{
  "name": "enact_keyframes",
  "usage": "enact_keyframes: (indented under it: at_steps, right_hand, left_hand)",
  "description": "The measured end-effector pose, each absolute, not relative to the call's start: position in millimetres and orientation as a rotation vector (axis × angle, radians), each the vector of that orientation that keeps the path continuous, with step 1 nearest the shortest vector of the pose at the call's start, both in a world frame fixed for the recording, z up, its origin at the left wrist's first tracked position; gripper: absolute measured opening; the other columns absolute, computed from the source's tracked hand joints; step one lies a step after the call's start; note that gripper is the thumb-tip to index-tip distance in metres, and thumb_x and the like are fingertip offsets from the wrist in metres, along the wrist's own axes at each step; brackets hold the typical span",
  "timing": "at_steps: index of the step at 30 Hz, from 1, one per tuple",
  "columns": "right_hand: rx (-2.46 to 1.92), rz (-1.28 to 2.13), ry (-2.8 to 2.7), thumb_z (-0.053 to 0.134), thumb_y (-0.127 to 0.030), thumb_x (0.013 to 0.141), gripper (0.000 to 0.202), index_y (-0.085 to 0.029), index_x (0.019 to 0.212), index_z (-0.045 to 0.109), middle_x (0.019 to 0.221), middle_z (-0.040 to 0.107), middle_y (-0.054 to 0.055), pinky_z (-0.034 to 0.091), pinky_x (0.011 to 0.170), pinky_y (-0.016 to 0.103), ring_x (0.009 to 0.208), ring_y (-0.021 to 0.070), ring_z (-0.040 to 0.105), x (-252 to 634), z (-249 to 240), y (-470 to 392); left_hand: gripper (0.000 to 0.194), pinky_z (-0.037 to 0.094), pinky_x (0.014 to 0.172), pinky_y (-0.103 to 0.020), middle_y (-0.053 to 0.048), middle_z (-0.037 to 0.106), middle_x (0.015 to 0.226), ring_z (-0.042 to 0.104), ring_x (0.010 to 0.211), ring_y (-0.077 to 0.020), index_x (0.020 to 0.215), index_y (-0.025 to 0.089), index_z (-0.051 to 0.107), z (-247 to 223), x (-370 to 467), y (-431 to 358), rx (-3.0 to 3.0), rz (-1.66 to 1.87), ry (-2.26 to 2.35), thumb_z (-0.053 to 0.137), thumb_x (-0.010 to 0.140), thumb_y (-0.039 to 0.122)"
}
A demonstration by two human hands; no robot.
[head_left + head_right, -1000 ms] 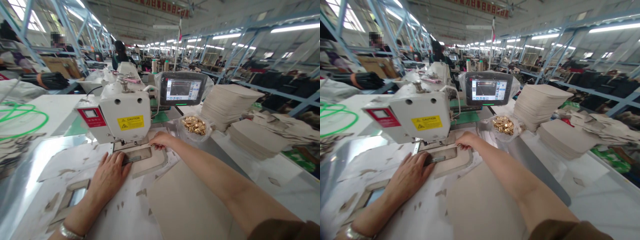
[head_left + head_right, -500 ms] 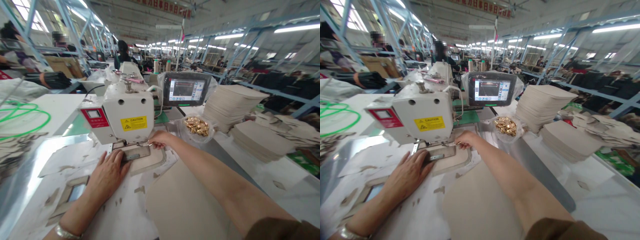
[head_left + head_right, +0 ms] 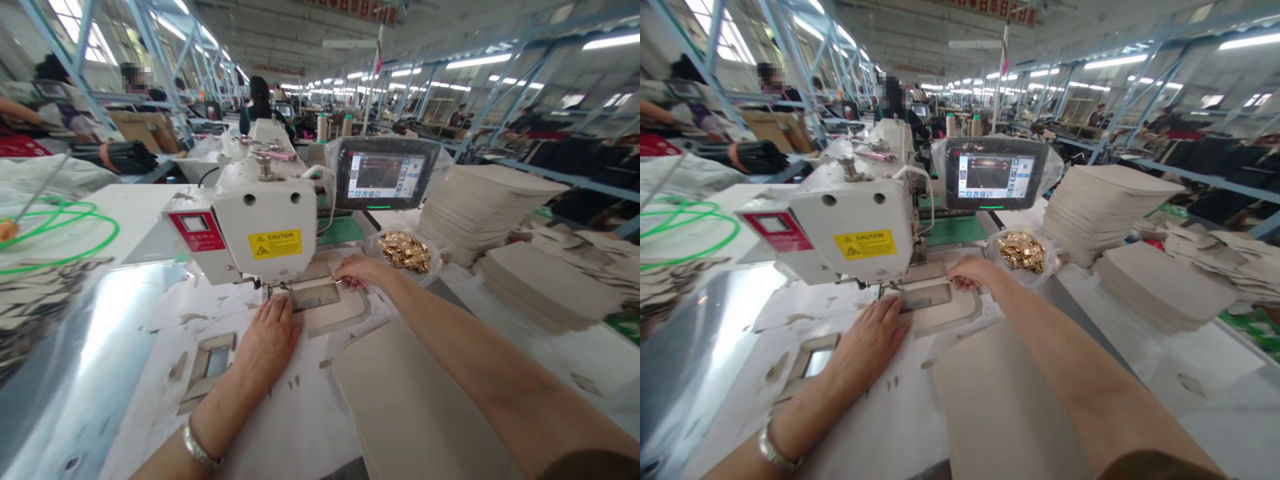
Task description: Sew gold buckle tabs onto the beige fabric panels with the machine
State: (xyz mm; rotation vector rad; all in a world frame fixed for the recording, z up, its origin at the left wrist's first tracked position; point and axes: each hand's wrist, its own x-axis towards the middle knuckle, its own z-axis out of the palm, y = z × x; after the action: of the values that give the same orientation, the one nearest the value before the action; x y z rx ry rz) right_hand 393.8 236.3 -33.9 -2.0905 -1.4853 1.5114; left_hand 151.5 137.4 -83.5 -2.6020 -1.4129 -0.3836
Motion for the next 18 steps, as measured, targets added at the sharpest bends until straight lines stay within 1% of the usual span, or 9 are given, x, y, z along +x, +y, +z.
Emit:
enact_keyframes:
  at_steps: [3, 9, 12, 14, 16, 18]
  right_hand:
    - [-2.104, 1.481, -1.452, 0.066, -0.019, 0.08, 0.012, -0.013, 0.074, 0.058, 0.049, 0.06, -0.001, 0.036, 0.04, 0.018, 0.038, 0.0082, 0.052, 406, -34, 236]
    - [-2.08, 1.443, -1.412, 0.063, -0.017, 0.082, 0.014, -0.014, 0.07, 0.057, 0.05, 0.06, -0.001, 0.039, 0.042, 0.018, 0.039, 0.0085, 0.053, 427, -36, 235]
    - [-2.055, 1.409, -1.419, 0.065, -0.017, 0.081, 0.016, -0.014, 0.068, 0.056, 0.049, 0.059, -0.002, 0.041, 0.042, 0.019, 0.039, 0.0089, 0.053, 428, -38, 233]
    - [-2.068, 1.383, -1.424, 0.065, -0.016, 0.081, 0.017, -0.014, 0.067, 0.056, 0.048, 0.058, -0.002, 0.041, 0.042, 0.019, 0.039, 0.0092, 0.053, 426, -37, 231]
    - [-2.069, 1.377, -1.426, 0.065, -0.016, 0.083, 0.018, -0.013, 0.068, 0.056, 0.048, 0.057, -0.002, 0.041, 0.042, 0.018, 0.039, 0.0088, 0.054, 424, -35, 229]
    - [-2.054, 1.373, -1.431, 0.066, -0.016, 0.083, 0.018, -0.013, 0.069, 0.056, 0.049, 0.058, -0.003, 0.041, 0.041, 0.017, 0.039, 0.0079, 0.053, 423, -33, 226]
  left_hand:
    - [0.046, 0.045, 0.108, -0.047, -0.021, 0.06, 0.131, 0.056, 0.124, -0.0312, 0.129, 0.003, 0.054, -85, 162, 136, -2.621, -0.389, -1.394, 0.053, 0.089, 0.026]
    - [0.047, 0.044, 0.108, -0.048, -0.021, 0.059, 0.131, 0.055, 0.124, -0.0318, 0.13, 0.002, 0.053, -82, 181, 135, -2.666, -0.407, -1.396, 0.055, 0.089, 0.024]
    - [0.042, 0.043, 0.108, -0.047, -0.02, 0.059, 0.13, 0.054, 0.123, -0.0317, 0.126, 0.002, 0.056, -74, 192, 131, -2.715, -0.437, -1.419, 0.055, 0.087, 0.018]
    - [0.035, 0.046, 0.104, -0.045, -0.017, 0.061, 0.124, 0.057, 0.116, -0.0294, 0.121, 0.006, 0.06, -66, 204, 123, -2.797, -0.455, -1.458, 0.051, 0.088, 0.016]
    - [0.028, 0.049, 0.099, -0.043, -0.014, 0.064, 0.116, 0.06, 0.108, -0.0271, 0.114, 0.01, 0.063, -57, 218, 113, -2.92, -0.448, -1.487, 0.048, 0.092, 0.02]
    - [0.028, 0.049, 0.097, -0.043, -0.013, 0.063, 0.111, 0.059, 0.106, -0.0267, 0.112, 0.011, 0.063, -49, 234, 102, -3.046, -0.404, -1.478, 0.048, 0.093, 0.026]
